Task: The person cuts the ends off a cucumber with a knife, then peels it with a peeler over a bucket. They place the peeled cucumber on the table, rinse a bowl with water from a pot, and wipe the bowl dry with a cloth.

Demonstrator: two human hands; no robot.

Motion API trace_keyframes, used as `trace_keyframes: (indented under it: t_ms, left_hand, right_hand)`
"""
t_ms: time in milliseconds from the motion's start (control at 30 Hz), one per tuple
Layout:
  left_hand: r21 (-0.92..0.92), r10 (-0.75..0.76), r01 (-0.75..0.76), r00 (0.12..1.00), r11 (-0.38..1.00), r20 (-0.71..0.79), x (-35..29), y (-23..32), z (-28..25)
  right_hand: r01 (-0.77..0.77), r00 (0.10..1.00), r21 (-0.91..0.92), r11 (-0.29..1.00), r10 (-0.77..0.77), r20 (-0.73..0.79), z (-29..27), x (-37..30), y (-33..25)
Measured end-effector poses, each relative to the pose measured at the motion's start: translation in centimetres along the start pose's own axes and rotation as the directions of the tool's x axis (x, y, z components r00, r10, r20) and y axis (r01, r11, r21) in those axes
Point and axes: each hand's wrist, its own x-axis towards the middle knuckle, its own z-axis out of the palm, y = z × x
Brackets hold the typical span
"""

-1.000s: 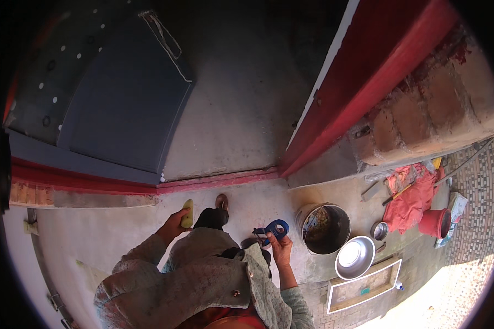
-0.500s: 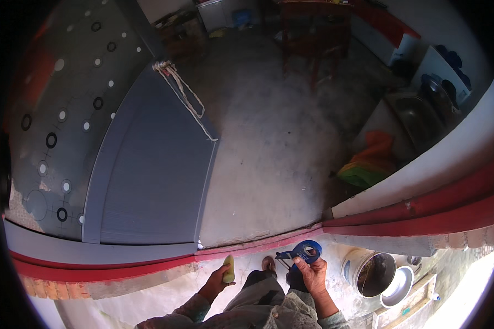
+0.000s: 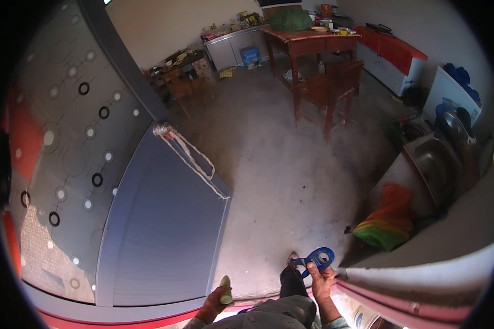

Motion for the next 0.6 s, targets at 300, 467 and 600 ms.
trace_keyframes:
  t_ms: [300, 467, 600]
  left_hand:
    - [-0.074, -0.021, 0.005, 0.977, 0.997, -0.212, 7.3, 12.5, 6.1]
    - [-0.097, 0.033, -0.056, 0.972, 0.994, -0.232, 12.0, 17.4, 8.8]
    - [-0.084, -0.006, -0.015, 0.969, 0.996, -0.249, 16.7, 20.8, 10.9]
  right_hand:
    - [-0.043, 0.994, 0.118, 0.992, 0.031, 0.103, 7.8, 19.7, -2.0]
    - [-0.069, 0.975, 0.096, 0.993, 0.047, 0.217, 13.4, 27.6, -3.5]
    - [-0.035, 0.959, 0.139, 0.99, -0.006, 0.282, 20.0, 34.7, -4.7]
